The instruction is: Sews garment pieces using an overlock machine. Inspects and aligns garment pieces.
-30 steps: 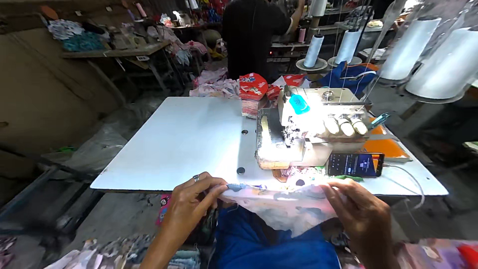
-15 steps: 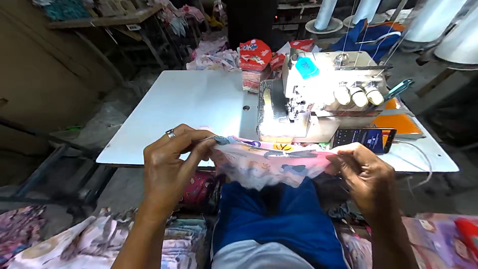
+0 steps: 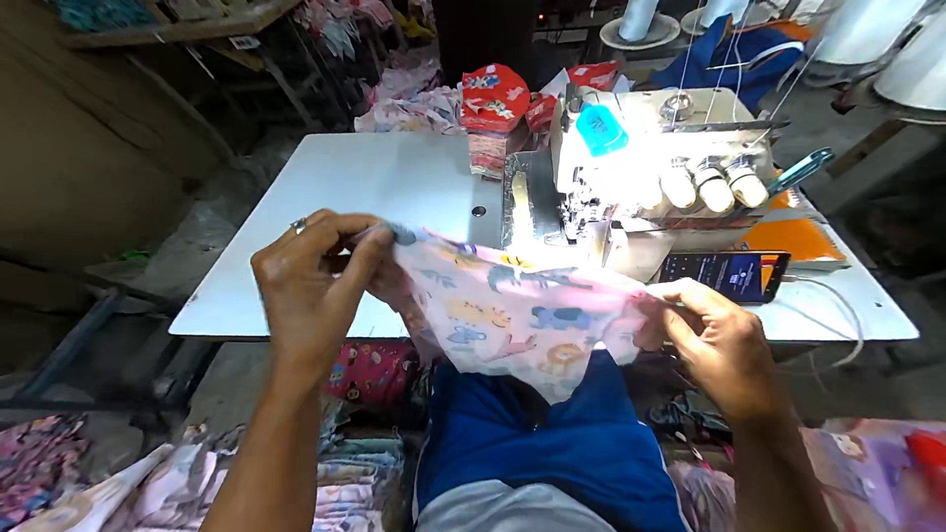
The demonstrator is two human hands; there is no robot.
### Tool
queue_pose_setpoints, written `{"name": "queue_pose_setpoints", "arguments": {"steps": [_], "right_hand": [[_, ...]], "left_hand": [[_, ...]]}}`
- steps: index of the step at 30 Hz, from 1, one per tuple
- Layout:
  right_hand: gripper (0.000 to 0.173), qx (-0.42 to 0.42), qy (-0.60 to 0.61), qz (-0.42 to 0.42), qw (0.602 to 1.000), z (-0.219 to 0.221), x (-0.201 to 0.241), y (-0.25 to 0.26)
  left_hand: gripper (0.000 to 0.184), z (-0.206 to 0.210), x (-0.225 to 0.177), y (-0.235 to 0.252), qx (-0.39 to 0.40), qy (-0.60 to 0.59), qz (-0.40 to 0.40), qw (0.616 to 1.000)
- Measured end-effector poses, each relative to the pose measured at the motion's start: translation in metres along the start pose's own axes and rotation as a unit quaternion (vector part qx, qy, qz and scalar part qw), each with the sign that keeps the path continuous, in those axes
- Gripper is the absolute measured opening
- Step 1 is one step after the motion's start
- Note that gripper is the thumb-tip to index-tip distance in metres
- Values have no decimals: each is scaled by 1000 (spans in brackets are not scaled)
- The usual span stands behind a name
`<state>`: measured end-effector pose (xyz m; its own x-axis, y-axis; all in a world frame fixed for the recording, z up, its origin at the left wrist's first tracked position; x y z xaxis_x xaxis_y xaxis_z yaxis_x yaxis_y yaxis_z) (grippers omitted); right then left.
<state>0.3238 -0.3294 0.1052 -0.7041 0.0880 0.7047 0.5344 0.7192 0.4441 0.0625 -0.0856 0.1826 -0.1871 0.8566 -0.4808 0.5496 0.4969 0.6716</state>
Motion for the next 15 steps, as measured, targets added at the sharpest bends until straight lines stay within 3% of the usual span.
{"name": "queue_pose_setpoints", "arguments": {"steps": [2, 5, 8, 9, 10, 12, 13, 15], "right_hand": [[18, -11, 3, 8, 1000, 9, 1, 20], [15, -19, -15, -31, 999, 31, 10, 49], [16, -9, -31, -93, 995, 46, 30, 65], [16, -6, -41, -105, 994, 47, 36, 68], [17, -6, -47, -111, 993, 44, 42, 69], [21, -22, -50, -119, 991, 17, 48, 71], [26, -25, -37, -125, 991, -7, 52, 71], [41, 28, 43, -121, 991, -55, 67, 65]], "left_hand": [[30, 20, 20, 27, 12, 84, -18, 996], [39, 68, 24, 54, 129, 97, -59, 985], [74, 120, -23, 55, 196, 57, 74, 976], [78, 136, -37, 49, 220, 56, 108, 968], [67, 149, -46, 42, 230, 59, 134, 962], [24, 156, -53, 32, 224, 36, 137, 964], [15, 154, -52, 31, 219, 22, 122, 968], [16, 149, -43, 27, 214, -9, 94, 972]]}}
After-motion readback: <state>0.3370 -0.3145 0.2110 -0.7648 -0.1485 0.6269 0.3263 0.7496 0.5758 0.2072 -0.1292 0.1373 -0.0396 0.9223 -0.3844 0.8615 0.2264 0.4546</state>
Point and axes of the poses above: each hand's wrist, its own y-axis towards the middle knuckle, its own z-axis out of the palm, x = y × z, the point moved 8 cm from there along y, towards the middle knuckle
